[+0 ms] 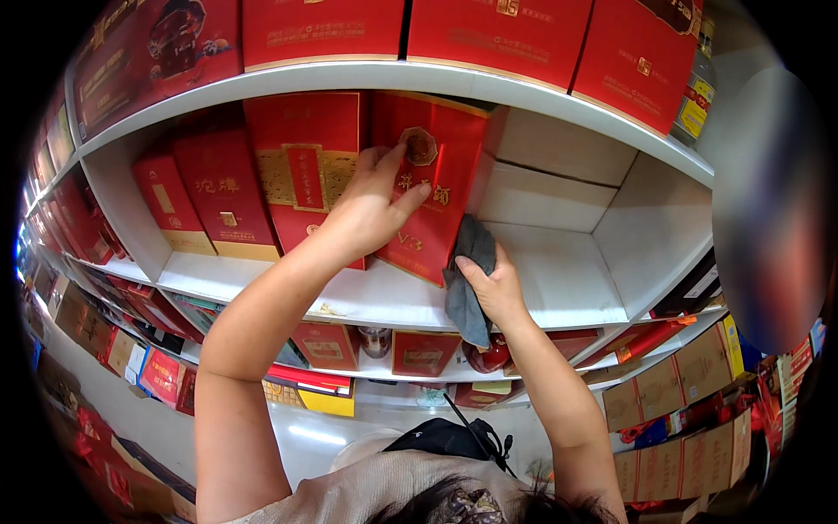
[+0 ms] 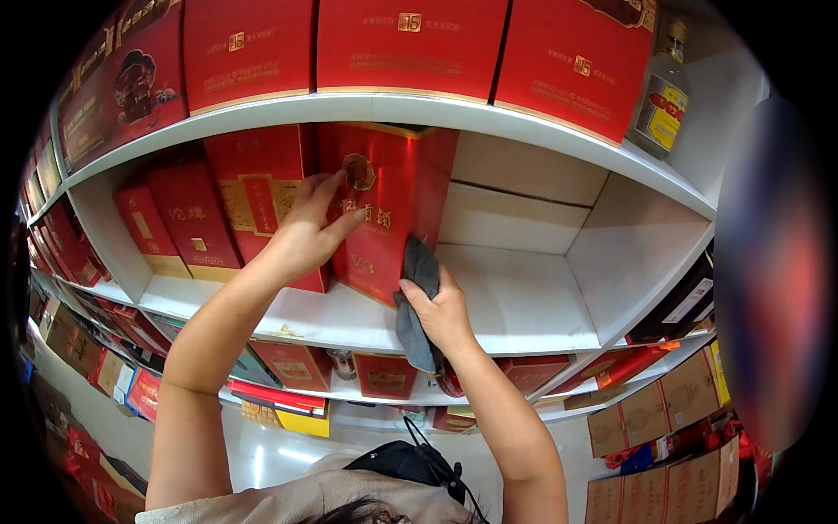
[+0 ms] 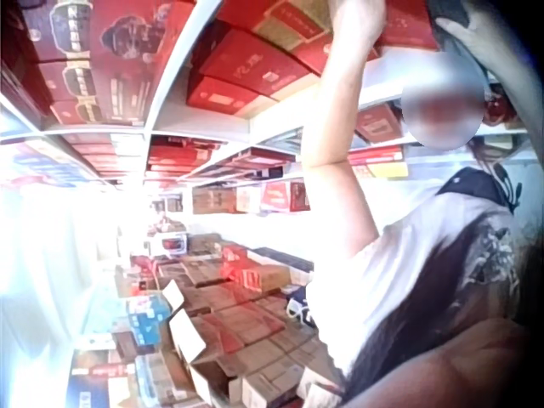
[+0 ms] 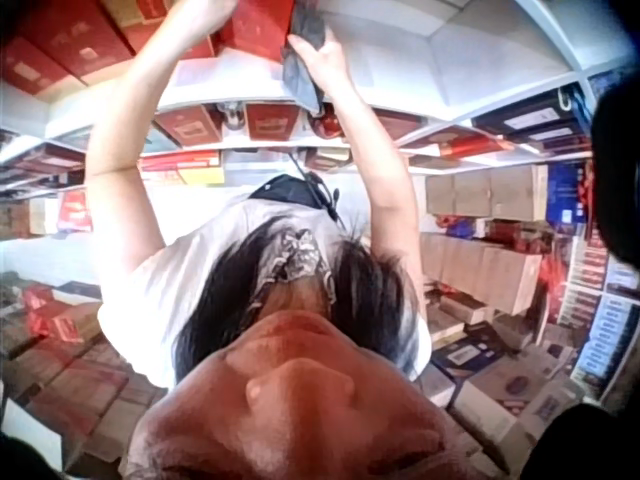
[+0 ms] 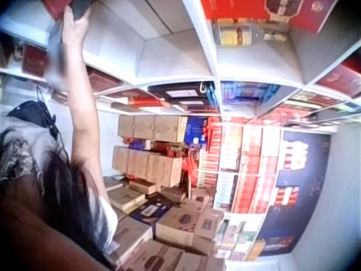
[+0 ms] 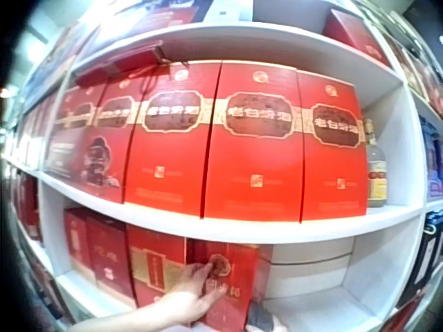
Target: The person sits on the floor and wipes various red and gold boxes with a dark cloth. They pick up each box, wipe its surfaces, and place it on a nearby shelf. The person handles multiple boxes one by one, cleaning them before stacking them on the shelf.
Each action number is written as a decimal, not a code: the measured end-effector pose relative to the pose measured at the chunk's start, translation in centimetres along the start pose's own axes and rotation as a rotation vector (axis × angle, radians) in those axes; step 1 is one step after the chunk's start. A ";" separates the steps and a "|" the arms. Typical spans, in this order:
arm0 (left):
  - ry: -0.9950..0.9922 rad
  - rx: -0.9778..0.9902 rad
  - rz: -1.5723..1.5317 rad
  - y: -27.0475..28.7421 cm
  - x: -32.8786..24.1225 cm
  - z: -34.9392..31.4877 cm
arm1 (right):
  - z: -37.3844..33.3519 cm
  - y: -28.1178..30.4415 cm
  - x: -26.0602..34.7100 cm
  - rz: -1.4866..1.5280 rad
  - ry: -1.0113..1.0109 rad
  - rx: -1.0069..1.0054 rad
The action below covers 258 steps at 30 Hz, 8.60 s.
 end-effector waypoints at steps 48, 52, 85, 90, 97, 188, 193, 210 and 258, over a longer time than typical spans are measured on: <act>0.120 0.002 0.418 -6.3 9.5 -9.2 | 5.4 3.6 -3.6 -0.328 0.037 -0.006; 0.122 0.001 0.446 -6.5 9.2 -9.3 | 5.2 3.8 -4.3 -0.348 0.034 -0.029; -0.561 1.263 -0.555 -35.3 -9.3 -15.7 | -41.1 3.9 -3.7 -0.019 -0.337 -1.361; -0.596 1.531 -0.492 -40.3 -14.6 -20.3 | -50.5 2.1 -5.3 0.097 -0.356 -1.625; -0.618 1.728 -0.448 -47.8 -20.4 -25.4 | -62.8 1.7 -7.5 0.110 -0.367 -1.898; -0.640 2.002 -0.744 -101.7 -23.4 -66.6 | -102.3 10.7 -38.7 -0.682 -2.119 -1.545; -0.658 2.015 -0.784 -101.8 -23.2 -66.9 | -102.1 10.3 -38.7 -0.825 -2.041 -1.625; -0.586 2.010 -0.671 -105.8 -20.2 -67.9 | -97.8 7.9 -38.5 -1.205 -1.621 -1.227; -0.421 2.126 -0.944 -105.0 -20.5 -69.0 | -98.6 13.4 -40.0 -1.259 -1.791 -1.456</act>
Point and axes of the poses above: each hand's wrist, its own z-axis towards the middle knuckle, its own y-axis out of the back of the hand, x = y × z, the point moved 4 cm from there along z, towards the middle knuckle, and after that the axes turned 14 degrees about x, right-handed, at the moved point
